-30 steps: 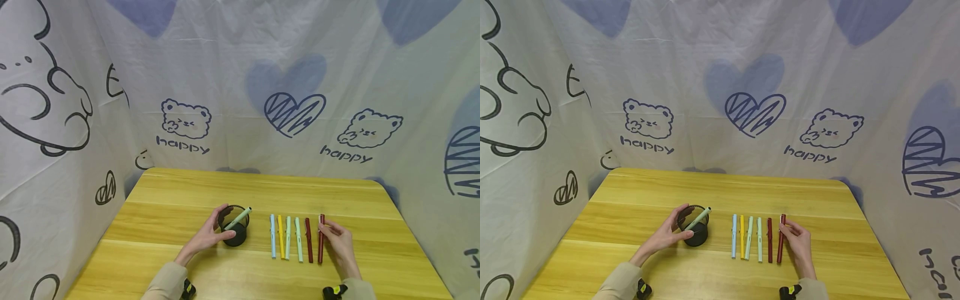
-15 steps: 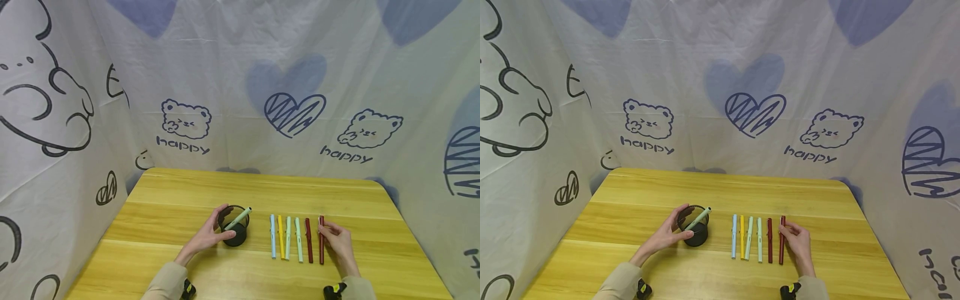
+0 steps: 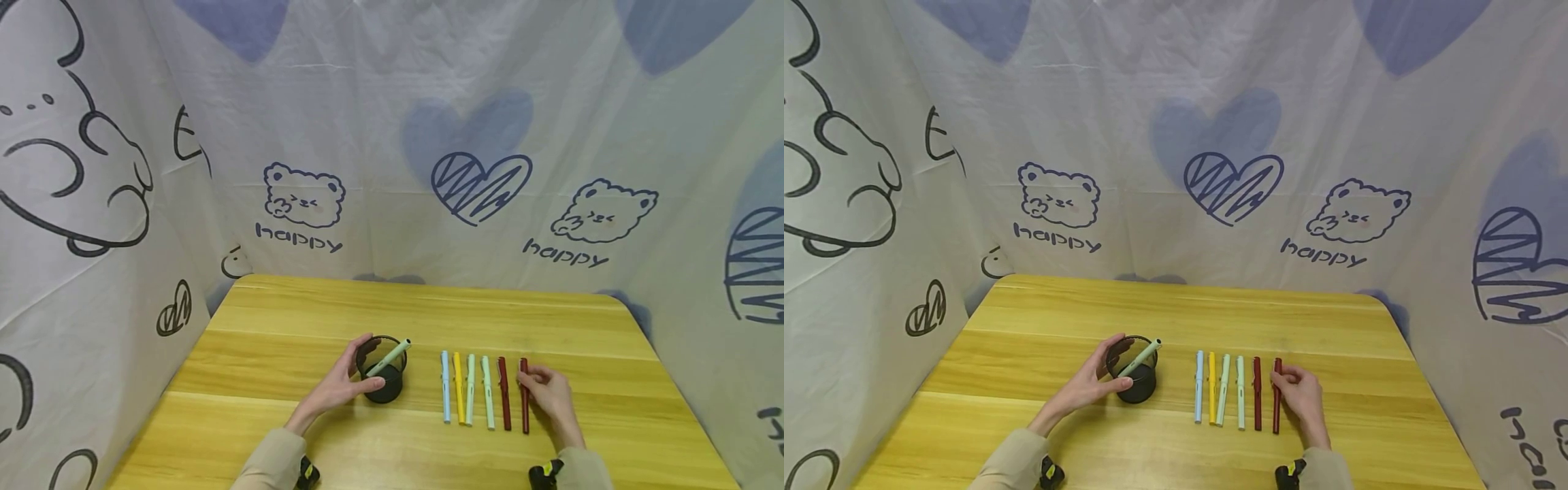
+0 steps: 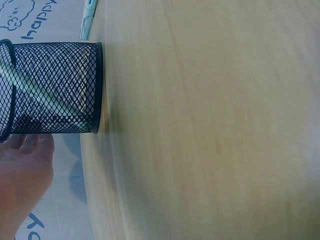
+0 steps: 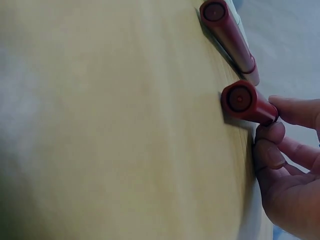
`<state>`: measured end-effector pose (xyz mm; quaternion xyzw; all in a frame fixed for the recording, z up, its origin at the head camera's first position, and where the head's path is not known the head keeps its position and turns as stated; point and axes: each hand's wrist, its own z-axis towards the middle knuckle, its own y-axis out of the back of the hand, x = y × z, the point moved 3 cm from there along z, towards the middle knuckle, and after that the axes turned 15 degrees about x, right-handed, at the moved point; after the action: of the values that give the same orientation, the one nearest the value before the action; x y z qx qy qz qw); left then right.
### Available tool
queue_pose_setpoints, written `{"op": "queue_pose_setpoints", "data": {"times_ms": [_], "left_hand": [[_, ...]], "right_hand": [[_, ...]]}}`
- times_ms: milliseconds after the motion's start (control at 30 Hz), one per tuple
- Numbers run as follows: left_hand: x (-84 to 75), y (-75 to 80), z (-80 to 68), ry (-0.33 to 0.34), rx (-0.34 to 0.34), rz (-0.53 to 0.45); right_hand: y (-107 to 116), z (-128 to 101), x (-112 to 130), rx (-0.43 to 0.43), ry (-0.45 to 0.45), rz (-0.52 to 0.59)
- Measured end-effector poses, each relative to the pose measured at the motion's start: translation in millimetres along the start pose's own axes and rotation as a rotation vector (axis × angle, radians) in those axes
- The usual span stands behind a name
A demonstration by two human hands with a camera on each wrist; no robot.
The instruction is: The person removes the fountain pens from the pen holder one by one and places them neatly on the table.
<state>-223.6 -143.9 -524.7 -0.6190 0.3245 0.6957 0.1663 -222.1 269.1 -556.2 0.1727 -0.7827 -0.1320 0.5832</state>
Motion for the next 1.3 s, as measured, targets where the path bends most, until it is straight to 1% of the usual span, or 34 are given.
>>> {"op": "queue_pose_setpoints", "data": {"times_ms": [233, 600, 1033, 1300], "left_hand": [[0.4, -0.3, -0.8, 0.003, -0.005, 0.002], [-0.4, -1.2, -1.5, 0.006, -0.010, -0.002], [0.4, -1.4, -1.0, 0.001, -0.009, 0.008], [0.9, -1.5, -0.5, 0.008, -0.010, 0.002]], "right_hand": [[-0.5, 3.4, 0.6, 0.011, 0.001, -0.115], [-0.9, 4.6, 1.3, -0.001, 0.004, -0.180], [-1.5, 2.7, 5.7, -0.018, 0.015, -0.194], [-1.0, 4.1, 4.8, -0.019, 0.005, -0.202]]}}
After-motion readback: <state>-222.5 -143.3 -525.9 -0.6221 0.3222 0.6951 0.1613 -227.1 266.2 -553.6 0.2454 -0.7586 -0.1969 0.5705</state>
